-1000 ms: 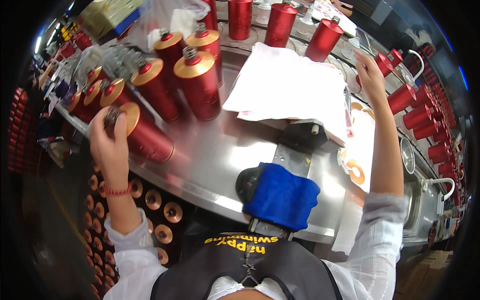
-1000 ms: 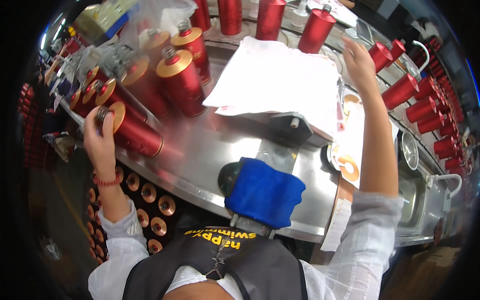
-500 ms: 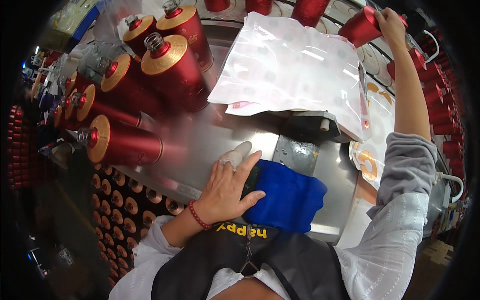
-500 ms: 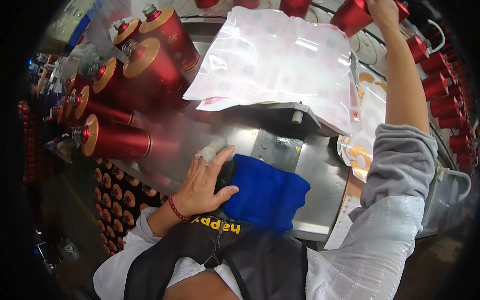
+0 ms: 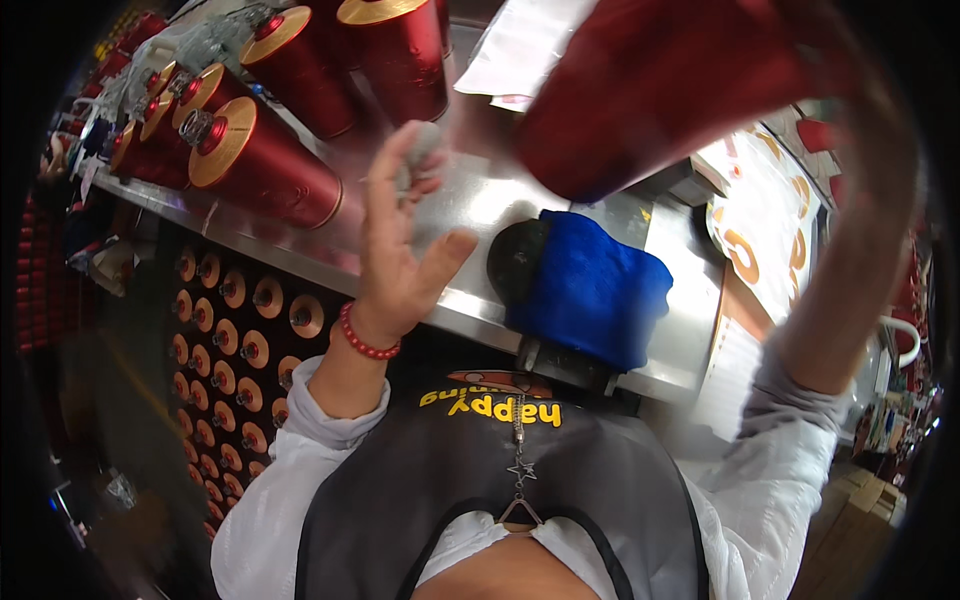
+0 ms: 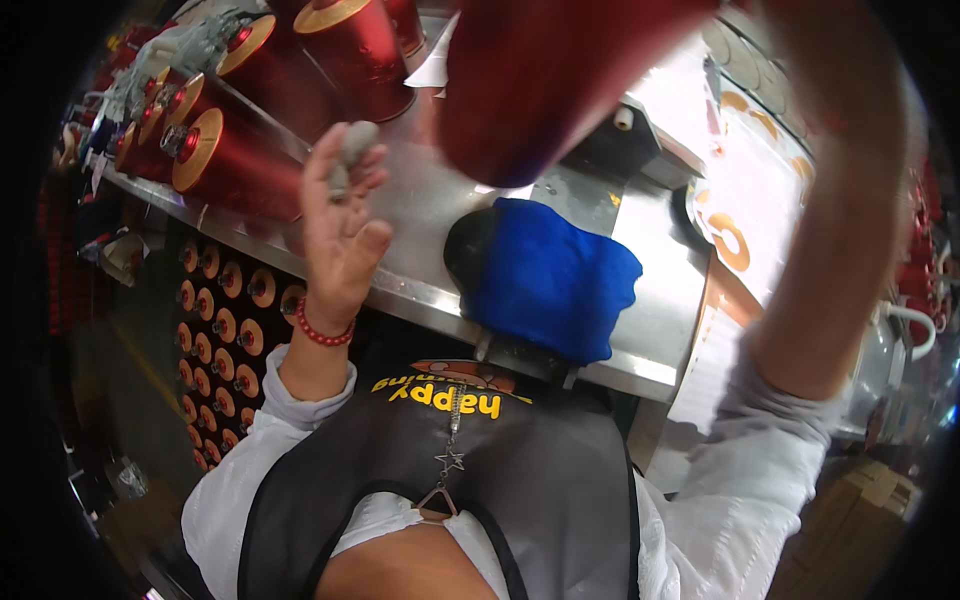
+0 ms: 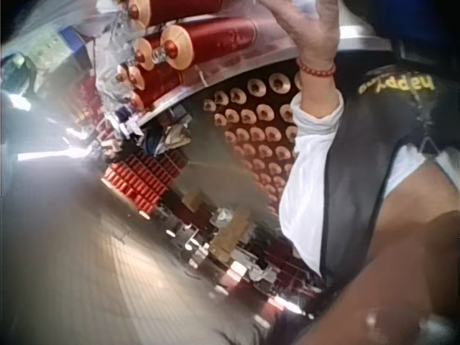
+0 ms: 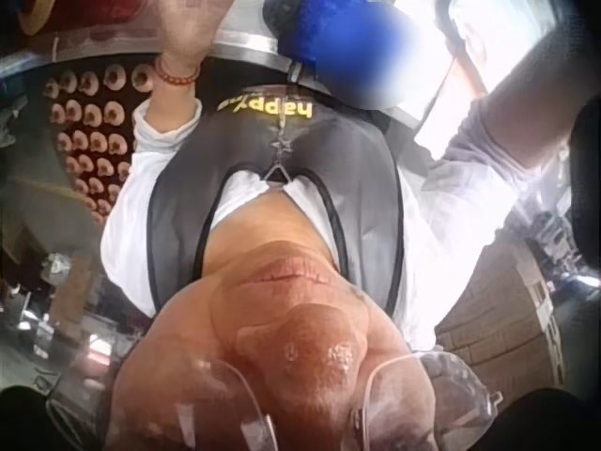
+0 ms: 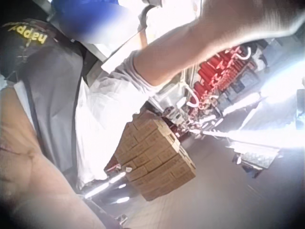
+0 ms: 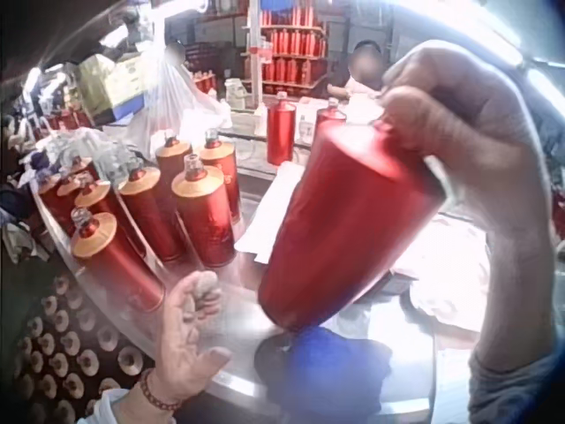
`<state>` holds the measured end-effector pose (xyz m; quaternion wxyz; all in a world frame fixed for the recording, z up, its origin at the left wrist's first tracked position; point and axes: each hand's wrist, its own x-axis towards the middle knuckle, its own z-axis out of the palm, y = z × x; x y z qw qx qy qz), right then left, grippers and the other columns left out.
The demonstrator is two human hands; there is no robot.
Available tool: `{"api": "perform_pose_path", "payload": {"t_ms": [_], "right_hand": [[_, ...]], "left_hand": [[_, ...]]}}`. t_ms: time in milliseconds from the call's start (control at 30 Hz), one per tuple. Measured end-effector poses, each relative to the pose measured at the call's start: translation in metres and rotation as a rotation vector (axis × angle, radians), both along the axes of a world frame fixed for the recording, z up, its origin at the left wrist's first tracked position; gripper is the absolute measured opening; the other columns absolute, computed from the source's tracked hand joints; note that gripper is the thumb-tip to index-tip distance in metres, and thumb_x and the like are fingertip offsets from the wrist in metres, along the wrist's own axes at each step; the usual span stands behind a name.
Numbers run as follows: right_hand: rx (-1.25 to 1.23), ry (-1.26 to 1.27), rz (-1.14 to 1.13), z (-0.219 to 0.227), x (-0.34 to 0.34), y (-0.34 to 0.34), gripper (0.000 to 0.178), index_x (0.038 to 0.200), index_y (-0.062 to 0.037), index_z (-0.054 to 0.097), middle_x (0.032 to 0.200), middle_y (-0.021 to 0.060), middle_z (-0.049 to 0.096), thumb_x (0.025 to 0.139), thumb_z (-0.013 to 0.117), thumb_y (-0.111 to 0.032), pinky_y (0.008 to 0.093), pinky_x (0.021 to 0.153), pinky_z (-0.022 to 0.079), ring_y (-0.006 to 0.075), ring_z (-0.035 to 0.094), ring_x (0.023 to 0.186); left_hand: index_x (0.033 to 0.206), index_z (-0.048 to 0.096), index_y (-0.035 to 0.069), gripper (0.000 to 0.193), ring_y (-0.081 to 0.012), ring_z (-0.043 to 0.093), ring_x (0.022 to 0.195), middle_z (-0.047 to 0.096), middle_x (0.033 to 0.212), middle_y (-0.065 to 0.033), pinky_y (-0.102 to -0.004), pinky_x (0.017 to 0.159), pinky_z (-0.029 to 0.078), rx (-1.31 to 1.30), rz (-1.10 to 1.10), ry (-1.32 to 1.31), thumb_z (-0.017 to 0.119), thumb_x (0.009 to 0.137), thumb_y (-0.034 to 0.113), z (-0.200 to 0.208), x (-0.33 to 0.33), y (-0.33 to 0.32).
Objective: The person applies circular gold labels to the necks of red cylindrical containers, then uses a green abrasive pad to rub the neck area. The person repeats this process on multiple containers, handling them one at a time and placing them on a metal workbench.
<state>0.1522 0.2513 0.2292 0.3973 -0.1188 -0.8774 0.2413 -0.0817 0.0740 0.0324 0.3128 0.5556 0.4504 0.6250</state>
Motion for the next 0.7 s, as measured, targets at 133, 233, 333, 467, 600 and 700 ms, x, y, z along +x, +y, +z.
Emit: {"api": "perform_pose_path", "payload": {"t_ms": [133, 233, 333, 467, 600, 700], "right_hand": [[0.202, 0.012, -0.059, -0.064, -0.074, -0.058, 0.011, 0.092, -0.0049, 0.063, 0.083, 0.0084, 0.062, 0.088, 0.071, -0.010, 0.0328, 0.058, 0.055, 0.0212, 0.063, 0.070], [0.320, 0.142, -0.005, -0.091, -0.114, -0.075, 0.025, 0.081, -0.0027, 0.052, 0.081, 0.0123, 0.052, 0.077, 0.077, -0.006, 0.0399, 0.068, 0.050, 0.0302, 0.057, 0.077], [0.205, 0.115, -0.002, -0.097, -0.127, -0.093, 0.023, 0.084, -0.0018, 0.055, 0.085, 0.0132, 0.053, 0.076, 0.076, -0.005, 0.0417, 0.075, 0.050, 0.0342, 0.056, 0.087], [-0.331, -0.055, 0.074, -0.087, -0.107, -0.070, 0.015, 0.105, -0.0022, 0.063, 0.097, 0.0126, 0.065, 0.091, 0.066, -0.005, 0.0347, 0.080, 0.053, 0.0249, 0.065, 0.092], [0.092, -0.434, -0.177, -0.117, -0.069, 0.011, 0.031, 0.115, 0.0000, 0.064, 0.108, 0.0187, 0.064, 0.088, 0.072, -0.014, 0.0398, 0.092, 0.050, 0.0361, 0.063, 0.105], [-0.002, -0.627, -0.160, -0.129, -0.080, 0.004, 0.034, 0.107, -0.0014, 0.063, 0.113, 0.0168, 0.059, 0.081, 0.079, -0.017, 0.0419, 0.092, 0.050, 0.0373, 0.059, 0.109]], "left_hand": [[0.157, 0.000, 0.000, 0.119, -0.0358, 0.032, 0.145, 0.027, 0.156, -0.0188, -0.0468, 0.121, 0.024, 0.224, 0.074, 0.093, 0.081, 0.084, 0.045, 0.000, -0.010, -0.015], [0.157, 0.002, 0.000, 0.112, -0.0322, 0.041, 0.137, 0.031, 0.151, -0.0229, -0.0445, 0.116, 0.033, 0.187, 0.176, 0.166, 0.083, 0.083, 0.025, 0.006, -0.004, -0.017], [0.157, 0.006, 0.002, 0.107, -0.0296, 0.051, 0.126, 0.039, 0.145, -0.0225, -0.0410, 0.107, 0.043, 0.193, 0.267, 0.262, 0.081, 0.083, 0.017, -0.007, -0.017, -0.018], [0.158, 0.007, 0.002, 0.105, -0.0290, 0.051, 0.127, 0.042, 0.144, -0.0213, -0.0408, 0.107, 0.043, 0.227, 0.168, 0.143, 0.079, 0.087, 0.029, -0.013, -0.024, -0.021], [0.156, 0.015, 0.000, 0.101, -0.0277, 0.056, 0.125, 0.048, 0.143, -0.0200, -0.0410, 0.107, 0.046, 0.175, -0.017, -0.149, 0.069, 0.091, 0.055, -0.013, -0.035, -0.018], [0.149, 0.029, -0.001, 0.072, -0.0242, 0.062, 0.119, 0.055, 0.136, -0.0175, -0.0394, 0.101, 0.052, -0.032, -0.227, -0.600, 0.050, 0.103, 0.050, -0.004, -0.052, -0.002]]}}
